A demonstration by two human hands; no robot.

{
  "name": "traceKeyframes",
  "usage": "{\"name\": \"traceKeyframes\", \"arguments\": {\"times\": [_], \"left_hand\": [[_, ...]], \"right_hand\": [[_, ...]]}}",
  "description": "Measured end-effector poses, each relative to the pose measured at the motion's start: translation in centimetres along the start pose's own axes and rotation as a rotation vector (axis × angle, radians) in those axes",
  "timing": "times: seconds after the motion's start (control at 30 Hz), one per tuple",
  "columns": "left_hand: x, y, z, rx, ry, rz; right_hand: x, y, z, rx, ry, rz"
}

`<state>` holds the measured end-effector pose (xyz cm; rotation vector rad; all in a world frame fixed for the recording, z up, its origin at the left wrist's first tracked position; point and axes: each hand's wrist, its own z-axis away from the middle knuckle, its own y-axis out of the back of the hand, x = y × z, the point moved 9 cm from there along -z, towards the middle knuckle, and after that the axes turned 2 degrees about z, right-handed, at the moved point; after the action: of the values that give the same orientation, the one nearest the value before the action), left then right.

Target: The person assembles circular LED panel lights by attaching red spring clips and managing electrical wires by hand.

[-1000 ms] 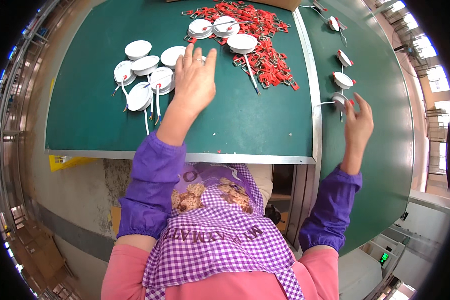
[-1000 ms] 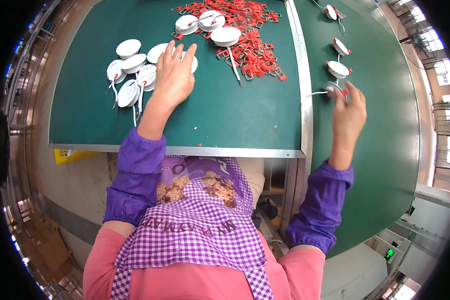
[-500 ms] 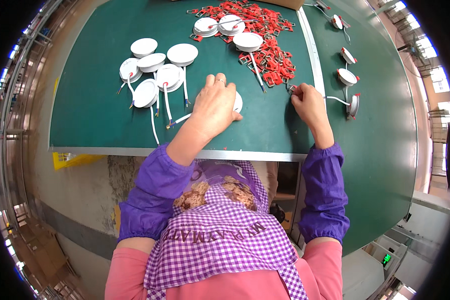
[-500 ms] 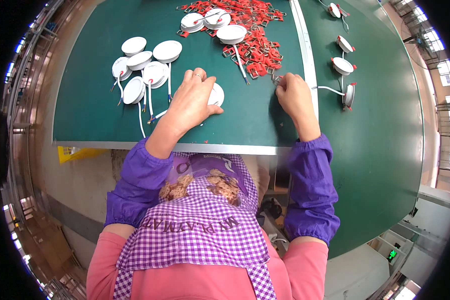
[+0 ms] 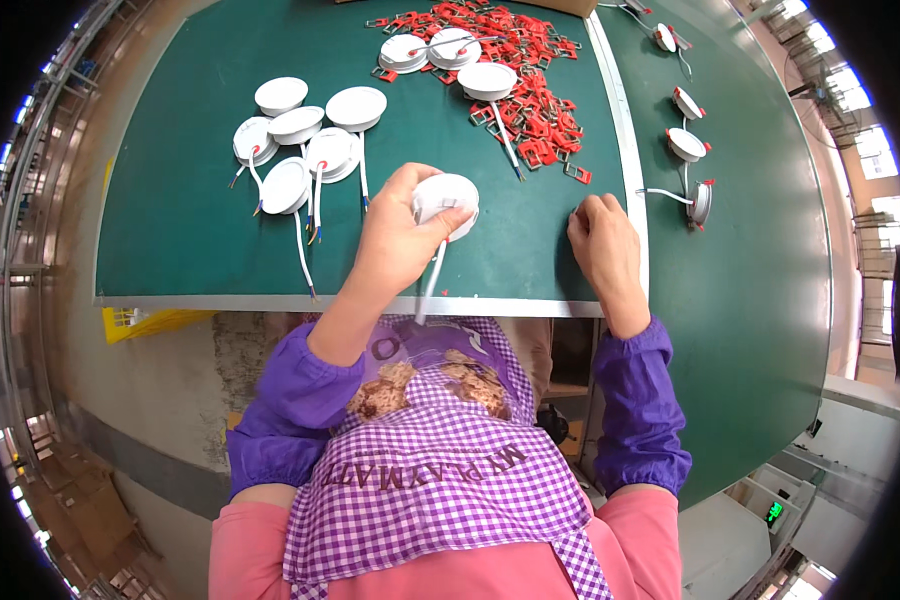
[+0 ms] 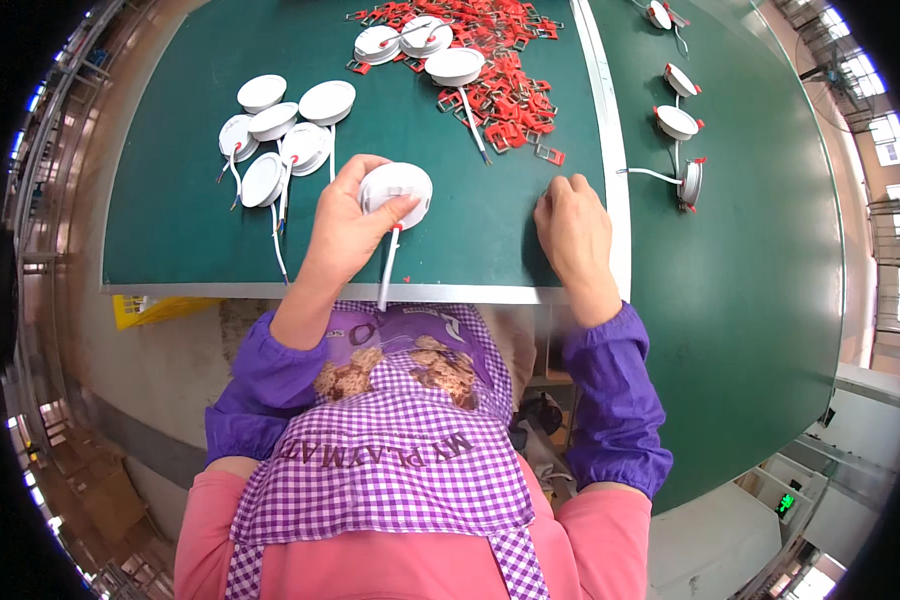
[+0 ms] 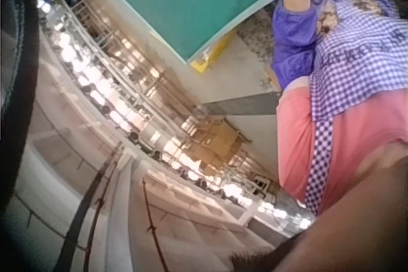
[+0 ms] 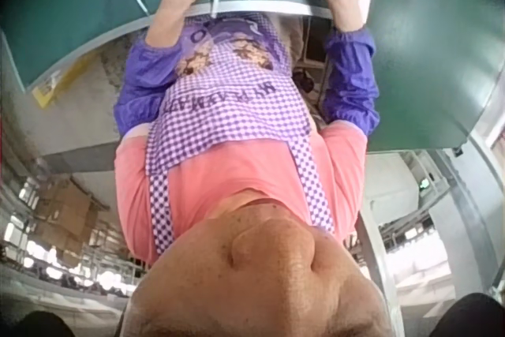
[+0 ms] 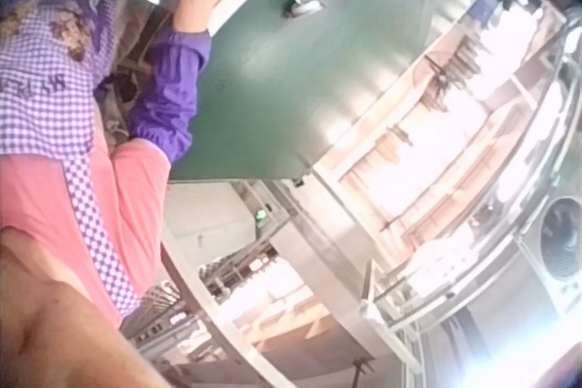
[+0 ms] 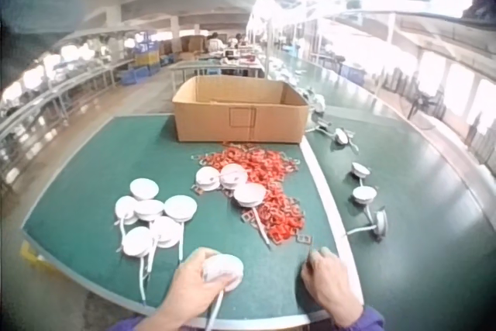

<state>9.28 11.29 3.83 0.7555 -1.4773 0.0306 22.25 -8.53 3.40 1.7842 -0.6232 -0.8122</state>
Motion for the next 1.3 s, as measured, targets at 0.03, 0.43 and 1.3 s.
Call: {"name": "traceKeyframes", "arguments": {"times": [0.03, 0.43, 1.3], "left_hand": [[-0.5, -0.1, 0.4, -0.012, 0.104, 0.301], [-2.2, -3.2, 2.1, -0.042, 0.419, 1.163], [-0.1, -3.9, 2.5, -0.045, 0.188, 0.818]], "right_hand": [[0.0, 0.2, 0.4, -0.001, 0.001, 0.003], [-0.3, -1.0, 0.6, -0.088, -0.009, 0.062], [-7.5, 2.2, 3.1, 0.056, -0.146, -0.815]]}}
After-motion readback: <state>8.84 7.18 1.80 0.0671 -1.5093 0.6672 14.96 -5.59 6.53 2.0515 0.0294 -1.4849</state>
